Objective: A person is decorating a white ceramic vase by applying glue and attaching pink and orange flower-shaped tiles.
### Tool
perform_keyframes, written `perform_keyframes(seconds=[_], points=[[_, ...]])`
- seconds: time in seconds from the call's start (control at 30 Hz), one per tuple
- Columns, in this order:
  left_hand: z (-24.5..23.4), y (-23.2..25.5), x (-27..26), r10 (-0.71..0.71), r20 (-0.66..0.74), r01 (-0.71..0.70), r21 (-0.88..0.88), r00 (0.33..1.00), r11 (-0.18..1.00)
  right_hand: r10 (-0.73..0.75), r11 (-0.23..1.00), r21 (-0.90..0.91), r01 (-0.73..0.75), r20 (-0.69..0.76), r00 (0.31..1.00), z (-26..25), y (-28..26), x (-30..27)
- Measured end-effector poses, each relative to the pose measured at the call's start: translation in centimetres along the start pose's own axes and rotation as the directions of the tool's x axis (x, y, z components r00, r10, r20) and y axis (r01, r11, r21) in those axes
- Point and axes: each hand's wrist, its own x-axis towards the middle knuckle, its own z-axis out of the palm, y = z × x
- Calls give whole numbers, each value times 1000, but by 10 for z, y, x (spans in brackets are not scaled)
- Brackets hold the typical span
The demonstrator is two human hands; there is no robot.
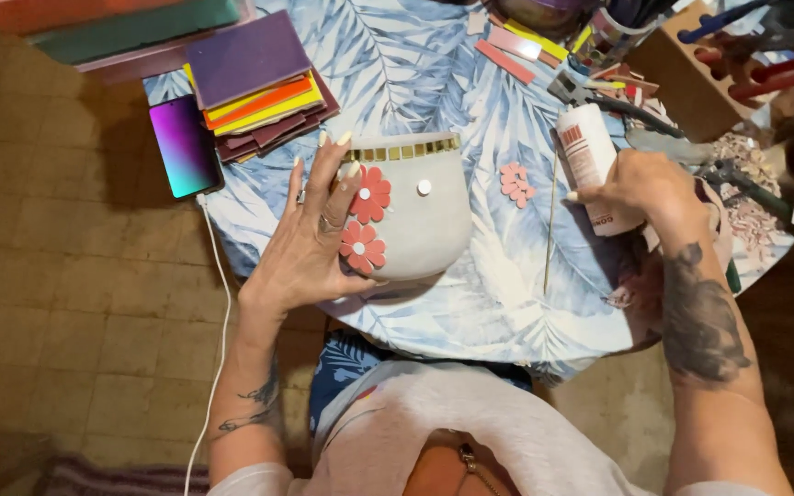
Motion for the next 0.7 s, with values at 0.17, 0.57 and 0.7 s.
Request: perform_keyframes(seconds=[0.17, 0.57, 0.7], points=[[-1, 1, 0, -21, 8, 21, 8, 1000, 1000, -76, 965, 253, 69, 17, 997, -20, 2, -24], [0, 0, -3, -22, -10, 22, 2, 1000, 1000, -520, -539, 772, 338, -620, 587, -53, -38, -65], [1, -2, -4, -20, -6, 20, 10, 1000, 1000, -489, -475, 564, 675, -807, 330, -55, -60, -81]])
